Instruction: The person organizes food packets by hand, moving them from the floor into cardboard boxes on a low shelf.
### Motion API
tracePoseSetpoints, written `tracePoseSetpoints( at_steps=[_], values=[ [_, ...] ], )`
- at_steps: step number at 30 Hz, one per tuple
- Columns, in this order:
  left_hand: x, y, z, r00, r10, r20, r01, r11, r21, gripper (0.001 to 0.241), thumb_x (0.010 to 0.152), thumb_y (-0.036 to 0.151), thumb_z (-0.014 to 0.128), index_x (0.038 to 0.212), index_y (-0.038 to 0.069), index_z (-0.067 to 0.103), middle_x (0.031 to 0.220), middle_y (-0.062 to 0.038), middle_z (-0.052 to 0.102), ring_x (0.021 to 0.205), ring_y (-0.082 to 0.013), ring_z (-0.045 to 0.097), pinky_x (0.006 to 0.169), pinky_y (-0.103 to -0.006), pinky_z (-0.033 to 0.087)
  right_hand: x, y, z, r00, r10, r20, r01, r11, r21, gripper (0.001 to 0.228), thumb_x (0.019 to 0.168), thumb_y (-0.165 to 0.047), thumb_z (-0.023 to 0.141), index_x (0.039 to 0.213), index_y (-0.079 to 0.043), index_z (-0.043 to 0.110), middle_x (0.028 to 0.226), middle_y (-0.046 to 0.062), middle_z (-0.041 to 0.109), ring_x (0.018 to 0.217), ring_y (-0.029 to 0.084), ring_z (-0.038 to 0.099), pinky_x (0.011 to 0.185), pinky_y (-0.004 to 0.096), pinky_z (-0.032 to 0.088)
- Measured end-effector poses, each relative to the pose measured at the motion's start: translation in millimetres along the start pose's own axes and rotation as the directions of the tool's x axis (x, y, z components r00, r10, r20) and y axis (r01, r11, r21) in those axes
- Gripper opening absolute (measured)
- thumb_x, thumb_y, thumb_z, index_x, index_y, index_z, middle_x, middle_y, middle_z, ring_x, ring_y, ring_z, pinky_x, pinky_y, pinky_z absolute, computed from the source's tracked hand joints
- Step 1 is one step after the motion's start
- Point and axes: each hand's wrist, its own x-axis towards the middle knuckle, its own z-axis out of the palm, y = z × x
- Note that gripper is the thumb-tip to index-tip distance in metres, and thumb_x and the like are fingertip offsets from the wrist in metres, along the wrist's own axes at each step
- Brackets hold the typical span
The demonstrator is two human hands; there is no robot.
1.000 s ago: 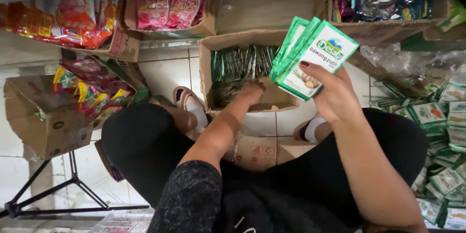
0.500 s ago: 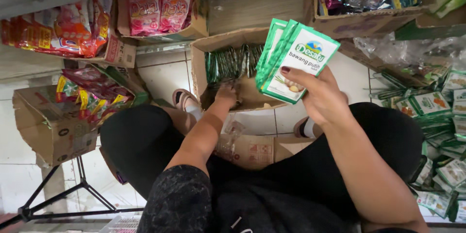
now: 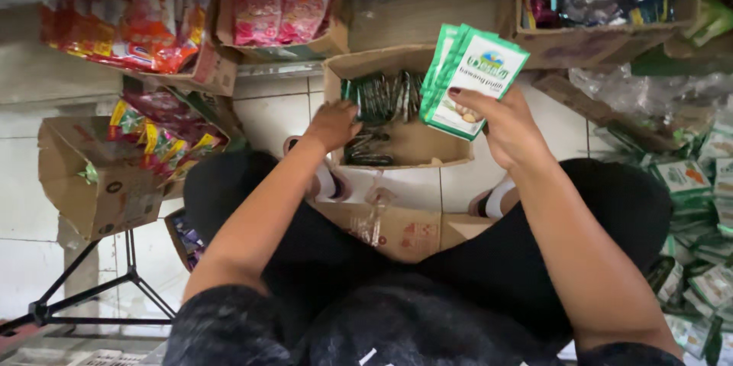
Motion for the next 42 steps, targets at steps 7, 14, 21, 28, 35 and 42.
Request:
tracePoseSetpoints(
  at_steps=[7, 14, 21, 28, 35, 42],
  values=[
    [-48.3, -9.1, -46.8, 0.969, -0.219, -0.116, 0.194, 0.961, -0.199, 0.061, 0.095, 0.042, 0.060, 0.146, 0.010, 0.050, 0.156, -0.017, 0.042, 0.146, -0.0355, 0.037, 0.115, -0.0603, 0.030, 31.0, 58.4, -3.2, 0.997, 0.081, -0.017, -0.082, 0.927, -0.366, 0.049, 0.080, -0.007, 0.077, 0.124, 0.006, 0.060, 0.111, 0.014, 0.074, 0.094, 0.018, 0.072, 0.084, 0.034, 0.057],
    [-19.6, -20.9, 1.7, 0.905, -0.372, -0.208, 0.383, 0.924, 0.017, 0.063, 0.097, 0.038, 0.057, 0.148, 0.002, 0.049, 0.156, -0.024, 0.042, 0.147, -0.0448, 0.031, 0.115, -0.0718, 0.017, 42.0, 114.5, -12.2, 0.991, 0.069, 0.112, 0.083, 0.333, -0.939, 0.075, 0.076, -0.017, 0.081, 0.141, 0.000, 0.047, 0.128, 0.025, 0.062, 0.109, 0.036, 0.067, 0.095, 0.041, 0.051],
    [-5.5, -2.8, 10.9, 0.884, -0.466, 0.026, 0.466, 0.885, 0.020, 0.064, 0.096, 0.040, 0.053, 0.150, 0.007, 0.042, 0.159, -0.023, 0.035, 0.149, -0.0476, 0.024, 0.114, -0.0745, 0.007, 81.4, 188.4, -44.3, 0.840, 0.290, 0.459, 0.504, -0.106, -0.857, 0.068, 0.066, -0.012, 0.077, 0.132, -0.010, 0.057, 0.119, 0.019, 0.066, 0.112, 0.039, 0.064, 0.092, 0.047, 0.052],
    [-3.4, 19.8, 24.2, 0.863, -0.475, 0.171, 0.501, 0.847, -0.175, 0.091, 0.091, 0.037, 0.058, 0.160, -0.002, 0.012, 0.156, -0.018, 0.041, 0.146, -0.0364, 0.034, 0.112, -0.0736, 0.015, 108.1, 261.1, -53.8, 0.738, 0.503, 0.451, 0.662, -0.406, -0.630, 0.050, 0.081, -0.017, 0.069, 0.131, -0.020, 0.065, 0.116, 0.010, 0.070, 0.112, 0.030, 0.067, 0.090, 0.046, 0.056],
    [-2.2, 19.6, 30.4, 0.863, -0.463, 0.203, 0.491, 0.862, -0.122, 0.089, 0.092, 0.025, 0.057, 0.160, -0.008, 0.008, 0.156, -0.017, 0.042, 0.145, -0.0331, 0.038, 0.112, -0.0713, 0.021, 130.4, 284.8, -52.5, 0.769, 0.533, 0.353, 0.577, -0.343, -0.741, 0.054, 0.073, -0.030, 0.076, 0.124, -0.014, 0.068, 0.126, 0.013, 0.068, 0.114, 0.032, 0.066, 0.091, 0.047, 0.055],
    [-6.7, 27.4, 13.9, 0.852, -0.475, 0.220, 0.506, 0.854, -0.116, 0.090, 0.092, 0.028, 0.057, 0.158, -0.008, 0.008, 0.154, -0.019, 0.044, 0.145, -0.0332, 0.038, 0.115, -0.0669, 0.022, 124.9, 271.4, -29.3, 0.815, 0.564, 0.135, 0.388, -0.356, -0.850, 0.051, 0.077, -0.034, 0.075, 0.123, -0.013, 0.067, 0.122, 0.014, 0.068, 0.109, 0.034, 0.067, 0.086, 0.048, 0.056]
  ],
)
